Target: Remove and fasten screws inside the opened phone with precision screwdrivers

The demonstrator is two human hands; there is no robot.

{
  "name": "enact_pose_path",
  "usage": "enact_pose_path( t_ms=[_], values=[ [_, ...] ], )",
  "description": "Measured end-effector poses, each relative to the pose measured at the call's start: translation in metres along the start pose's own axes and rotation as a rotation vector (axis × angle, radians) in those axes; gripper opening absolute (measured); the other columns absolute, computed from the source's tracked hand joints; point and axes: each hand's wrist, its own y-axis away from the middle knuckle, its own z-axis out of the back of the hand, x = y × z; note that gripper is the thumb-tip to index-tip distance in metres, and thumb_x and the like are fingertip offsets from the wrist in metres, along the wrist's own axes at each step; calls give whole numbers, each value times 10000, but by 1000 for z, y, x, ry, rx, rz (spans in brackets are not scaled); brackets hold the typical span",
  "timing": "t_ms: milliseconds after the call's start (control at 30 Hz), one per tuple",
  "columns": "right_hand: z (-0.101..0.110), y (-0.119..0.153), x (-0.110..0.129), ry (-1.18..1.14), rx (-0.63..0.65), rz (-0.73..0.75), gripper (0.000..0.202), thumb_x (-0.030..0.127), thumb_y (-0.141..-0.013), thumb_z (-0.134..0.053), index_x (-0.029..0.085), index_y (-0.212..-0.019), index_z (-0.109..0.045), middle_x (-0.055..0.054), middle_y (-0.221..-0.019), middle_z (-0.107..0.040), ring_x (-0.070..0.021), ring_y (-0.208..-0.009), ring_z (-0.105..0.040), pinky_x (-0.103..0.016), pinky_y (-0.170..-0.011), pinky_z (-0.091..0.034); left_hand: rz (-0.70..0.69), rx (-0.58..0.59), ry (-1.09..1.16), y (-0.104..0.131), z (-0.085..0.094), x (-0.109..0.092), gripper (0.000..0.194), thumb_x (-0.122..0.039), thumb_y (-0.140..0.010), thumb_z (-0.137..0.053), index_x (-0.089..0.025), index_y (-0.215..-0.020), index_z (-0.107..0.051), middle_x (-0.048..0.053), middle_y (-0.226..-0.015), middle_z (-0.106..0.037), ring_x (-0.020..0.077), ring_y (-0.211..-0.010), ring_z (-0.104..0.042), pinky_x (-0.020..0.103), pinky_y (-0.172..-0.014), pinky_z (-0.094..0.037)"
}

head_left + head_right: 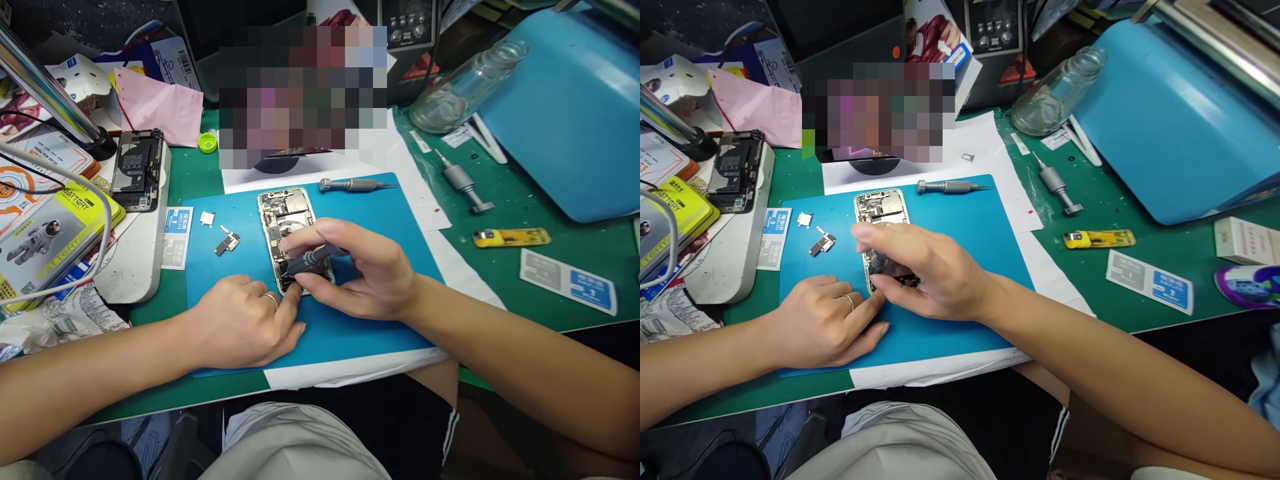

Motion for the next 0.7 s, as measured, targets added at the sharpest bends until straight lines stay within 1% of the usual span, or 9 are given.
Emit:
enact_pose_path(
  t_ms=[100,233,267,300,367,433,533,633,700],
  values=[
    [-1,2,-2,-57,-20,20,811,40,-905,-622,239,-1601,-257,-99,-1238,-724,-199,-1029,-741,-347,-874,-678,-1,-5,-1,0,0,0,315,-304,-1024,-477,-62,-1029,-679,7,-589,-649,171,-504,-629,324,-456,-426],
    [0,3,-3,-97,-69,30,849,12,-857,-658,232,-1593,-297,-113,-1247,-727,-215,-1007,-747,-272,-677,-683,11,-8,13,0,0,1,318,-294,-1025,-473,-56,-1047,-683,1,-596,-658,166,-493,-616,337,-445,-437],
    [0,3,-3,-103,-70,25,850,8,-856,-657,229,-1593,-296,-113,-1245,-726,-212,-1003,-745,-266,-672,-680,10,-8,13,0,0,1,318,-293,-1026,-470,-58,-1046,-683,-1,-596,-657,164,-492,-614,337,-444,-438],
    [0,3,-3,-106,-64,18,845,5,-862,-651,232,-1593,-294,-108,-1240,-725,-207,-1004,-742,-274,-705,-681,9,-9,12,-1,0,1,316,-294,-1027,-467,-64,-1038,-684,-4,-592,-654,163,-490,-612,335,-442,-436],
    [0,2,-2,-111,-38,8,821,9,-885,-631,243,-1593,-287,-94,-1226,-722,-193,-1011,-732,-314,-824,-676,10,-11,9,-1,0,1,312,-294,-1028,-462,-74,-1019,-683,-9,-578,-641,161,-487,-607,332,-440,-430],
    [-1,2,-1,-107,-19,2,785,31,-916,-608,253,-1592,-278,-80,-1210,-721,-180,-1011,-724,-340,-881,-660,13,-14,8,-1,-1,1,309,-294,-1026,-462,-78,-1011,-681,-14,-561,-625,163,-483,-601,333,-438,-423],
    [-1,1,0,-62,-7,15,745,61,-945,-597,246,-1588,-270,-89,-1204,-723,-171,-997,-725,-336,-849,-657,16,-8,9,-1,-1,1,297,-293,-1022,-465,-91,-987,-680,-20,-548,-607,163,-478,-595,334,-437,-412],
    [1,-2,1,28,15,60,674,141,-962,-632,216,-1557,-325,-121,-1193,-742,-184,-962,-737,-339,-789,-659,16,-2,16,-1,-1,1,292,-290,-1013,-477,-135,-851,-664,-21,-534,-587,164,-471,-586,343,-441,-405],
    [3,-4,3,81,13,100,668,160,-954,-654,190,-1546,-346,-133,-1144,-760,-196,-929,-743,-335,-743,-656,15,0,16,-1,-1,1,298,-297,-1011,-481,-145,-822,-655,-21,-527,-580,165,-473,-587,344,-445,-404]
  ],
)
